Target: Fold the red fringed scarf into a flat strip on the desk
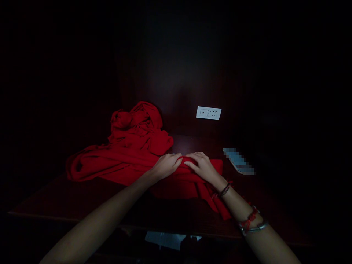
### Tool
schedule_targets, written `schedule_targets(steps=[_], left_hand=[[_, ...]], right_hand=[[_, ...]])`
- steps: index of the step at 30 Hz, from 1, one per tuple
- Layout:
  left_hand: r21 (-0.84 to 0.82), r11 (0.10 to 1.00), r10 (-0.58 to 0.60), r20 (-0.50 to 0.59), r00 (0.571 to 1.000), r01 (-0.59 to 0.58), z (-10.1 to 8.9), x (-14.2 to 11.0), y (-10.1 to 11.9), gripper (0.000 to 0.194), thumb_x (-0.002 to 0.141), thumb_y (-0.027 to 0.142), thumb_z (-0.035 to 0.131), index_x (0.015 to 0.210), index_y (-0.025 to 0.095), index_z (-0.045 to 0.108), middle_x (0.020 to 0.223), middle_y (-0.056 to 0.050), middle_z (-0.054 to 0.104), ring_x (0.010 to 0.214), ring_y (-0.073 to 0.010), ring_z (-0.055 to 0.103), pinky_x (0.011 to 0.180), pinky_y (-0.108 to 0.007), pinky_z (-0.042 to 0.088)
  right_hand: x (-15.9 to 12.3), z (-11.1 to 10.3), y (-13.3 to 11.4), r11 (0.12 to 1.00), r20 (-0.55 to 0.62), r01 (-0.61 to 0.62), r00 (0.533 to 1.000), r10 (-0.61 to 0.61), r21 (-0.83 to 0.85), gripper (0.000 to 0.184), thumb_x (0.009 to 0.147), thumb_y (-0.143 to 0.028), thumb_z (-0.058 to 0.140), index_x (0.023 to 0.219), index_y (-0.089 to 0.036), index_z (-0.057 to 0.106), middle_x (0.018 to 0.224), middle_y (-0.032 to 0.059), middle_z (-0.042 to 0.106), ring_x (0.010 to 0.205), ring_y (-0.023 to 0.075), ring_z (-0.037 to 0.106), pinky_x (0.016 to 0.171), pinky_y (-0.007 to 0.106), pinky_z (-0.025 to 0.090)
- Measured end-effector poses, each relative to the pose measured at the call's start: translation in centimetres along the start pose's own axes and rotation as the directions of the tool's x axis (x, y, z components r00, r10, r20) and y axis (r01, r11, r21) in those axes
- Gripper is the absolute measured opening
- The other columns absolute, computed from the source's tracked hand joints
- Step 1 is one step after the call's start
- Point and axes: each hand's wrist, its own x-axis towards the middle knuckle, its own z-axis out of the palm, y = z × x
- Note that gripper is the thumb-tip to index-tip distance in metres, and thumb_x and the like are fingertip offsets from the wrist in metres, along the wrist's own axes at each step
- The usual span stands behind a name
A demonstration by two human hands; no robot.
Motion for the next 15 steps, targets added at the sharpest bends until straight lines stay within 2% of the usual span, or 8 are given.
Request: schedule_targets(steps=[3,9,12,15], left_hand=[[-0.024,1.0,0.012,-0.027,1.0,-0.012,-0.4,0.0,-0.1,0.025,0.085,0.026,0.028,0.086,0.019,0.052,0.076,-0.002,0.059,0.072,-0.0152,0.055,0.065,-0.023,0.039],[-0.112,0.991,0.06,-0.12,0.991,-0.074,-1.0,0.1,-0.6,0.022,0.085,0.025,0.032,0.085,0.018,0.053,0.076,-0.001,0.058,0.072,-0.0147,0.054,0.068,-0.024,0.039],[-0.191,0.973,0.09,-0.218,0.972,-0.133,-1.0,0.1,-0.5,0.019,0.084,0.024,0.035,0.086,0.017,0.052,0.081,-0.002,0.056,0.077,-0.0145,0.052,0.072,-0.024,0.039],[-0.241,0.957,0.089,-0.286,0.954,-0.162,-0.6,0.2,-0.2,0.016,0.083,0.025,0.039,0.083,0.016,0.052,0.081,-0.003,0.055,0.079,-0.0149,0.05,0.074,-0.024,0.038]], right_hand=[[0.1,0.1,0.3,0.991,-0.047,-0.105,0.993,0.109,0.081,0.02,0.081,-0.024,0.042,0.076,-0.018,0.059,0.073,0.0023,0.062,0.069,0.0144,0.055,0.068,0.025,0.038],[0.2,-0.9,2.6,0.916,-0.077,-0.308,0.938,0.337,0.257,0.021,0.078,-0.029,0.044,0.07,-0.016,0.059,0.066,0.0007,0.06,0.063,0.0137,0.053,0.058,0.022,0.037],[0.1,-1.1,3.1,0.912,-0.036,-0.323,0.939,0.343,0.253,0.024,0.078,-0.03,0.043,0.068,-0.015,0.058,0.064,0.0011,0.059,0.062,0.014,0.053,0.058,0.023,0.038],[0.1,-1.2,2.2,0.95,-0.014,-0.23,0.971,0.238,0.212,0.02,0.077,-0.03,0.047,0.083,-0.016,0.06,0.076,0.0021,0.061,0.071,0.0144,0.054,0.067,0.024,0.04]])
